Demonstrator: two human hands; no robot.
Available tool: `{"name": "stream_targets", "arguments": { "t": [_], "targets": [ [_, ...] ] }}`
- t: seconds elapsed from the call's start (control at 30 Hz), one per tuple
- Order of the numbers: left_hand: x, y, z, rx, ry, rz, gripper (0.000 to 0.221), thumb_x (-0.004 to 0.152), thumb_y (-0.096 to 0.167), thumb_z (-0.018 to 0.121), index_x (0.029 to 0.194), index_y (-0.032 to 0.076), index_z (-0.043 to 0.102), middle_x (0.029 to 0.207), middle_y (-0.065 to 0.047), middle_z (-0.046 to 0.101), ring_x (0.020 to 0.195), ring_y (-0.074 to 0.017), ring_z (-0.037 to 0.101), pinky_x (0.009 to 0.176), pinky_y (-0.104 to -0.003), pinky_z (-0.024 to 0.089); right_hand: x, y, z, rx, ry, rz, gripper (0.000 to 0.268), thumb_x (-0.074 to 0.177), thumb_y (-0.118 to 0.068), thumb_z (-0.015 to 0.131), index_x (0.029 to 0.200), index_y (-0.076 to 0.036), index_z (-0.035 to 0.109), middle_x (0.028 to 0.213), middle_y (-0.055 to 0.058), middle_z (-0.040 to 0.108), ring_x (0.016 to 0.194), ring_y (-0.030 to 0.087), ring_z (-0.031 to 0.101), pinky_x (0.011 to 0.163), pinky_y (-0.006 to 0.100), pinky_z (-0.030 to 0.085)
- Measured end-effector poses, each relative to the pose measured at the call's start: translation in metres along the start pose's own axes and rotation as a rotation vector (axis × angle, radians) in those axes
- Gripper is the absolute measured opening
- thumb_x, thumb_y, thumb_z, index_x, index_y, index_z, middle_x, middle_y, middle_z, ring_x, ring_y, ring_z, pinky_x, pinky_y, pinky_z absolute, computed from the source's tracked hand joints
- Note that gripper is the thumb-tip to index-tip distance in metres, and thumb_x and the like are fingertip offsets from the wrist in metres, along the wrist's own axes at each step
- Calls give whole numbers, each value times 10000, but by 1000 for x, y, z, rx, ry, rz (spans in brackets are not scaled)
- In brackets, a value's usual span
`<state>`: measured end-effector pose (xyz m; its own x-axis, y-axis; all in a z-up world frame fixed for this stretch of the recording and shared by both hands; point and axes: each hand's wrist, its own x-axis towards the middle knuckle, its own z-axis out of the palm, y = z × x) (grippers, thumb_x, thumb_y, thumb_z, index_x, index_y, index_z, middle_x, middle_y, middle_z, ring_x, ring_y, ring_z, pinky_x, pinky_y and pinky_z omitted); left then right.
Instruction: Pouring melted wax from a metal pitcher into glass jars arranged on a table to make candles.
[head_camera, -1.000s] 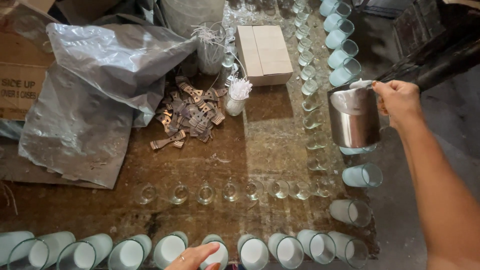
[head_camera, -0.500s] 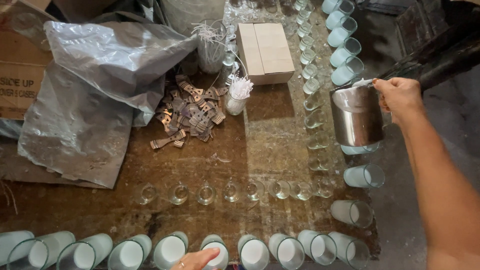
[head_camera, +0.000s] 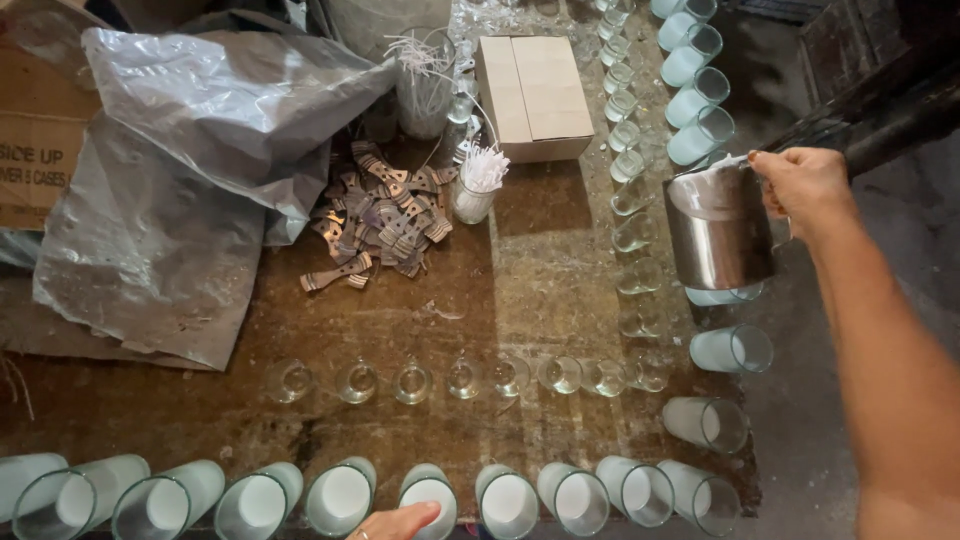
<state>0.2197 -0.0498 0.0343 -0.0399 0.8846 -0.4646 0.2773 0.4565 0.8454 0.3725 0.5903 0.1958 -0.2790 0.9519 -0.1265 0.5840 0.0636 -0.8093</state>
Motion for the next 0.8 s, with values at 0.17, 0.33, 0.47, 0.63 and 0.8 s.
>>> {"name": "stream_targets", "arguments": {
  "t": [0.17, 0.33, 0.47, 0.63, 0.8],
  "targets": [
    [-6, 12, 1, -1, -4, -4, 648, 958, 582, 600, 1536, 319, 472, 1587, 128, 508, 1472, -107, 476, 1180, -344, 386, 4, 0, 0, -19, -11, 23, 540, 1084, -211, 694, 661, -182, 359, 621, -30, 322, 516, 80, 306, 435, 277, 189],
    [-4, 11, 11, 57, 67, -69, 571, 952, 576, 562, 1492, 390, 545, 1542, 194, 568, 1424, -56, 534, 1135, -297, 410, 5, -1, 1, -29, -27, 8, 554, 1090, -208, 690, 654, -172, 350, 620, -14, 320, 512, 89, 307, 435, 280, 192],
    [-7, 18, 9, 70, 87, -71, 582, 945, 586, 587, 1489, 383, 550, 1532, 189, 579, 1418, -67, 537, 1133, -302, 420, 8, 0, 2, -42, -30, 15, 529, 1084, -214, 698, 667, -168, 375, 624, -17, 326, 518, 88, 319, 431, 277, 195],
    [-4, 5, 10, 33, 54, 34, 604, 979, 538, 611, 1525, 304, 499, 1556, 127, 552, 1441, -93, 515, 1156, -333, 423, 4, -5, 2, -46, -45, 34, 558, 1096, -198, 679, 659, -169, 334, 625, -19, 297, 516, 94, 303, 439, 284, 186],
    [-15, 37, 8, 29, 163, -53, 546, 941, 546, 616, 1459, 375, 601, 1490, 192, 640, 1380, -61, 594, 1112, -304, 451, 19, 7, 2, -27, -46, 37, 524, 1080, -217, 703, 671, -178, 376, 626, -17, 339, 506, 81, 320, 410, 273, 175]
  ]
}}
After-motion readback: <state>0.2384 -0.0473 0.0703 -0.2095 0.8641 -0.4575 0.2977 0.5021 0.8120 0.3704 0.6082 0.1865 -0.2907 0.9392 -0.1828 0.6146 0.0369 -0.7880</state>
